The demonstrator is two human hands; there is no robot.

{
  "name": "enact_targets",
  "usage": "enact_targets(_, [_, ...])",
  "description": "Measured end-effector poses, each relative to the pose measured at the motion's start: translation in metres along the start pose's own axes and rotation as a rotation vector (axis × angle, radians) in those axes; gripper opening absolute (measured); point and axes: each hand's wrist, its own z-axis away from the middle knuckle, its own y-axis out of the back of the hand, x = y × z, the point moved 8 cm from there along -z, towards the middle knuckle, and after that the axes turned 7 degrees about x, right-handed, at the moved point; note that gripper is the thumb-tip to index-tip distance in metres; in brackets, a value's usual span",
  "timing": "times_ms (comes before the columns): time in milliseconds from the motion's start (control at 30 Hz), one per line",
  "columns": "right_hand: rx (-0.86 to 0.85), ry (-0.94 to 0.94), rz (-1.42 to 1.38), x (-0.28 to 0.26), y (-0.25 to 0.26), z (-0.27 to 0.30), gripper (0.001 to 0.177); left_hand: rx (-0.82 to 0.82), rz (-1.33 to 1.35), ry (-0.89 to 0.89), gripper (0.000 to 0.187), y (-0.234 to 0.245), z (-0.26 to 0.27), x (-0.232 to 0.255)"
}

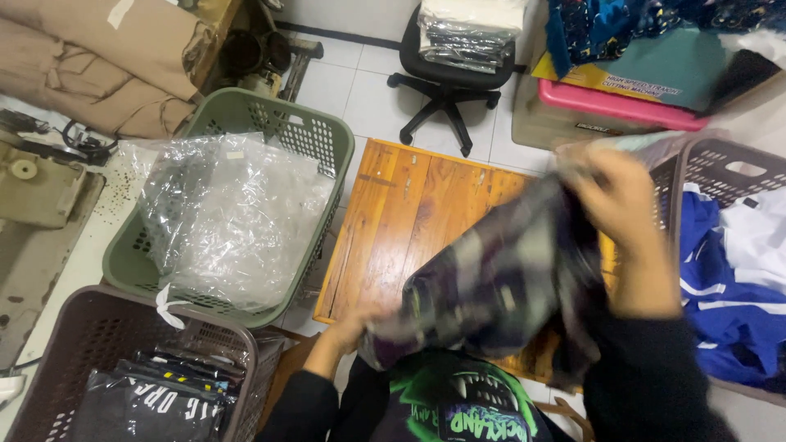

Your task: Folding a plaid shirt on a wooden table and placing it into a plastic bag for packaging.

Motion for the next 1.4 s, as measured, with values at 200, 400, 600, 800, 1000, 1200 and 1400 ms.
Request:
enact_targets(200, [0.331,0.091,0.242,-0.002,-0.041,-0.013,0.058,-0.043,0.997,-0.445,0.055,-0.025,0.009,0.118])
enact_targets(400, [0.008,-0.3,0.359,0.064,-0.13,0.18,0.05,0.542,-0.153,-0.241,0.057,0.032,-0.056,0.036])
enact_targets(600, [-0.438,-0.638,0.518,0.086,-0.154,0.292,0.084,0.534,0.094,-0.079,0.025,-0.007,-0.045,0.014])
enact_targets(800, [0.229,-0.718,0.14,0.185,-0.122,0.311,0.038,0.555,0.51,-0.213,0.036,0.024,-0.045,0.036])
enact_targets(1000, [0.672,-0.97,-0.133,0.154,0.042,0.245,0.028,0.226,0.615,-0.636,0.054,0.035,0.049,0.156])
enact_targets(1200, [0.284,-0.635,-0.392,0.131,0.11,0.178,0.036,-0.082,0.996,-0.93,0.043,0.029,0.104,0.222])
enact_targets(1400, [0.236,-0.377,0.098,0.097,-0.008,0.082,0.033,0.416,0.237,-0.416,0.037,0.013,-0.022,0.147])
